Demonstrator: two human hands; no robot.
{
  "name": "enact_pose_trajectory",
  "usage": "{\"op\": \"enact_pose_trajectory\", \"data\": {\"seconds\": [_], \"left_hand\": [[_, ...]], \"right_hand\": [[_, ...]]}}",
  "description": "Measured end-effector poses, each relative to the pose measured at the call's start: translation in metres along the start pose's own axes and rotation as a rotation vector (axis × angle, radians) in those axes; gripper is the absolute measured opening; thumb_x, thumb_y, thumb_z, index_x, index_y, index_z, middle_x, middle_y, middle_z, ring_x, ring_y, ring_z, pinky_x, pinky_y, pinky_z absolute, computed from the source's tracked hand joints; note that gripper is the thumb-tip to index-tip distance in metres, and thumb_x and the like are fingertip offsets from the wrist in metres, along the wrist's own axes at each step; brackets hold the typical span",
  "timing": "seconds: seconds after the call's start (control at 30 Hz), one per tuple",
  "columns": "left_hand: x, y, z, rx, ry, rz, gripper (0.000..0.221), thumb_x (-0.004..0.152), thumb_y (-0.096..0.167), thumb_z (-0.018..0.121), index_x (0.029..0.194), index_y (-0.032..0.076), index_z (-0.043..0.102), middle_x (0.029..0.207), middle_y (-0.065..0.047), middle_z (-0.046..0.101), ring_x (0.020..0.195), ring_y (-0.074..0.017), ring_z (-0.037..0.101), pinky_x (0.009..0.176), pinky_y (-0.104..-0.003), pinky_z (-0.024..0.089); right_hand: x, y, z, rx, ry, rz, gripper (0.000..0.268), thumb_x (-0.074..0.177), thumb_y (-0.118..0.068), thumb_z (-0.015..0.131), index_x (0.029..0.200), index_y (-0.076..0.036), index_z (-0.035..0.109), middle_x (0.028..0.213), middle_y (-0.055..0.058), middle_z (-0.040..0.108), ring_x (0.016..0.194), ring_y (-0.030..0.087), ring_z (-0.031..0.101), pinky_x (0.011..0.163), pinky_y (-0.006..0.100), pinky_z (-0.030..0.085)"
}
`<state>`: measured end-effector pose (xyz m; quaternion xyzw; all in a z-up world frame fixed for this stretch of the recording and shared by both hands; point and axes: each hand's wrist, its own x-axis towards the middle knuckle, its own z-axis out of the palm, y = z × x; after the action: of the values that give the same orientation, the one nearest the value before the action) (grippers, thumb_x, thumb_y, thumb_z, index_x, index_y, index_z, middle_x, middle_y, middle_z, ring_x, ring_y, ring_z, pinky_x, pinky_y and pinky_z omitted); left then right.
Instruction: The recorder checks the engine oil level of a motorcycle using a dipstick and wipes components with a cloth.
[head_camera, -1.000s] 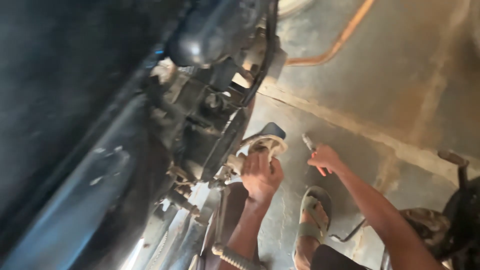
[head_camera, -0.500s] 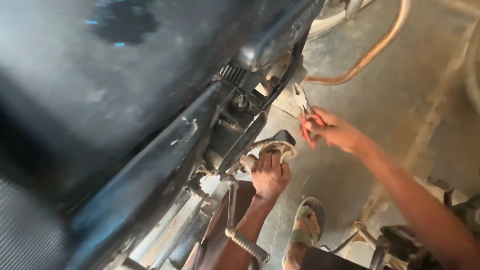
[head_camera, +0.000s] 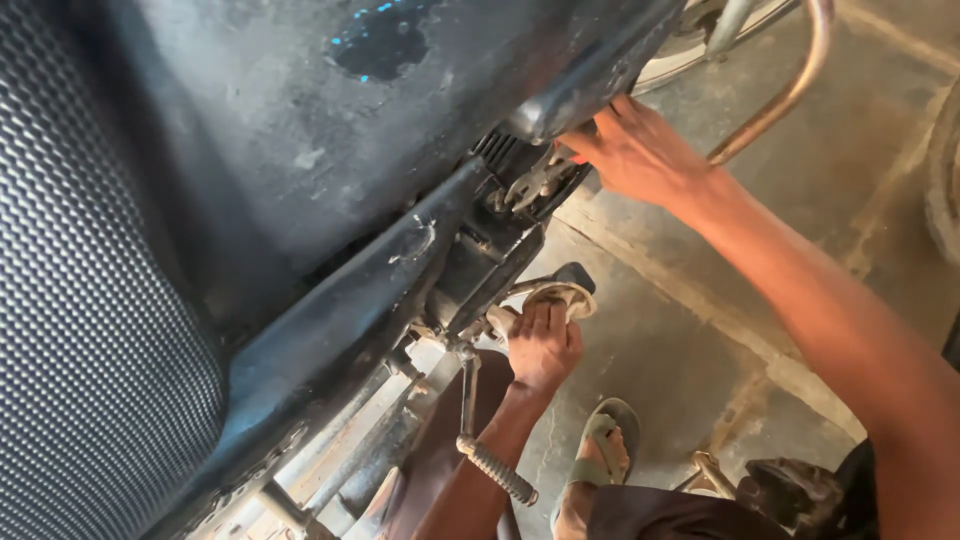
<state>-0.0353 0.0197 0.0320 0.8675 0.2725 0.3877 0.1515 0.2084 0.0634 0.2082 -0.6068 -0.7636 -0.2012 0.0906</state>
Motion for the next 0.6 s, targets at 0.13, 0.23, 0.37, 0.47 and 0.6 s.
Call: {"op": "enact_pose_trajectory", "data": {"seconds": [0.13,0.23,0.37,0.47,0.6], "left_hand": [[0.002,-0.001,-0.003,-0.015,0.011,0.0,0.017,0.079,0.009,0.064,0.096,0.006,0.064,0.092,-0.013,0.066,0.097,-0.0349,0.069,0.077,-0.045,0.057],[0.003,-0.005,-0.001,-0.013,0.009,-0.004,0.018,0.08,0.01,0.064,0.097,0.006,0.064,0.094,-0.013,0.067,0.097,-0.0345,0.069,0.079,-0.046,0.057],[0.0,-0.007,0.001,0.007,-0.002,-0.022,0.019,0.079,0.01,0.063,0.097,0.007,0.066,0.093,-0.013,0.067,0.095,-0.0344,0.069,0.077,-0.045,0.056],[0.0,-0.01,0.001,-0.006,0.006,-0.014,0.016,0.08,0.01,0.063,0.096,0.007,0.064,0.094,-0.012,0.067,0.096,-0.0336,0.069,0.08,-0.045,0.057],[0.0,-0.011,0.002,-0.005,0.0,-0.025,0.014,0.08,0.011,0.064,0.094,0.007,0.063,0.092,-0.012,0.066,0.094,-0.0336,0.069,0.079,-0.045,0.057]], "right_hand": [[0.0,0.013,0.03,-0.068,-0.028,-0.03,0.041,0.087,-0.016,0.075,0.127,-0.008,0.069,0.133,0.024,0.054,0.125,0.037,0.054,0.104,0.046,0.05],[0.001,0.02,0.044,-0.119,-0.081,-0.025,0.034,0.088,-0.018,0.075,0.119,-0.004,0.07,0.129,0.022,0.056,0.122,0.037,0.058,0.104,0.046,0.052],[0.002,0.023,0.052,-0.107,-0.082,-0.042,0.028,0.09,-0.013,0.074,0.114,0.001,0.071,0.132,0.022,0.057,0.111,0.035,0.063,0.095,0.047,0.055],[0.01,0.023,0.047,-0.125,0.006,-0.037,0.025,0.077,-0.007,0.072,0.101,-0.003,0.072,0.129,0.019,0.062,0.117,0.034,0.066,0.099,0.044,0.057],[0.014,0.027,0.052,-0.051,-0.132,0.023,0.017,0.09,-0.005,0.071,0.107,-0.004,0.073,0.117,0.018,0.066,0.102,0.033,0.067,0.086,0.045,0.057]]}}
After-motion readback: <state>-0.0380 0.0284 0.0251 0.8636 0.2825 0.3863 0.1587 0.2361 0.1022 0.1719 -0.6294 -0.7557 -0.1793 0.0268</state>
